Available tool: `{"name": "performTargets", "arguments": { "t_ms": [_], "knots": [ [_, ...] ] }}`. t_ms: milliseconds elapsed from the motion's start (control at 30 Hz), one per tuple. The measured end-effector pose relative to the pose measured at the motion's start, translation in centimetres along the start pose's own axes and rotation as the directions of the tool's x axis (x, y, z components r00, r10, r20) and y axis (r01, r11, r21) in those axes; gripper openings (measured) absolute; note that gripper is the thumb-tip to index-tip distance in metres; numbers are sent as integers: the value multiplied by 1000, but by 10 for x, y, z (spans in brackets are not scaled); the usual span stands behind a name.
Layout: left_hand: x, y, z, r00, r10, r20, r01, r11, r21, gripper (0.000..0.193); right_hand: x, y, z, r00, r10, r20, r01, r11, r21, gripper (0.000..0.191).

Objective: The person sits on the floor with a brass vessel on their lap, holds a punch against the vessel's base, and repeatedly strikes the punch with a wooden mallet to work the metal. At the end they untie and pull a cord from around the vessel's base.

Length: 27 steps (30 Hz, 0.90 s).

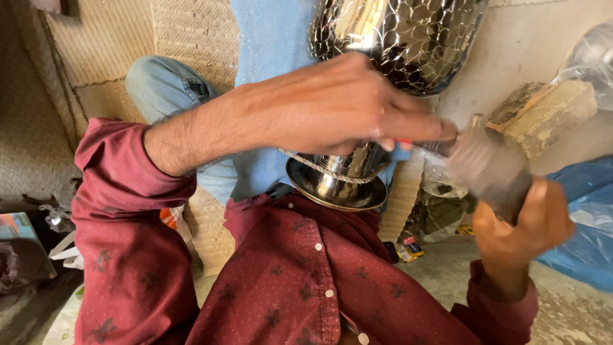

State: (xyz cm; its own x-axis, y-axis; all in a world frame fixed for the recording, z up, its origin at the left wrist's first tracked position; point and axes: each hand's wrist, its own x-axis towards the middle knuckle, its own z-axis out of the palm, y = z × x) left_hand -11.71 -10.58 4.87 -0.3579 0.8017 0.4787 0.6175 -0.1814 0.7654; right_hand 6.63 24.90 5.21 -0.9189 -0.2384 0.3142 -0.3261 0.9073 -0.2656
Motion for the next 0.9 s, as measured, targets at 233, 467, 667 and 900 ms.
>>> {"name": "performTargets", "arguments": {
  "t_ms": [233, 467, 667, 900],
  "knots": [
    [0, -1, 4, 999, -18, -41, 17, 1000, -24, 69, -16, 14, 17, 987, -108, -121, 49, 910, -412, 100],
    [-4, -5, 7, 999, 35, -28, -34, 997, 62, 76, -23, 14, 6, 960, 250, -125, -173, 883, 436, 77],
    [-5, -5, 6, 999, 39, -20, -38, 998, 51, 81, -4, 1, 3, 965, 210, -157, -124, 893, 432, 51],
    [-6, -4, 6, 1000, 10, -12, -10, 1000, 22, 79, 9, -6, -1, 987, 155, -36, -145, 969, 201, 27]
  ]
}}
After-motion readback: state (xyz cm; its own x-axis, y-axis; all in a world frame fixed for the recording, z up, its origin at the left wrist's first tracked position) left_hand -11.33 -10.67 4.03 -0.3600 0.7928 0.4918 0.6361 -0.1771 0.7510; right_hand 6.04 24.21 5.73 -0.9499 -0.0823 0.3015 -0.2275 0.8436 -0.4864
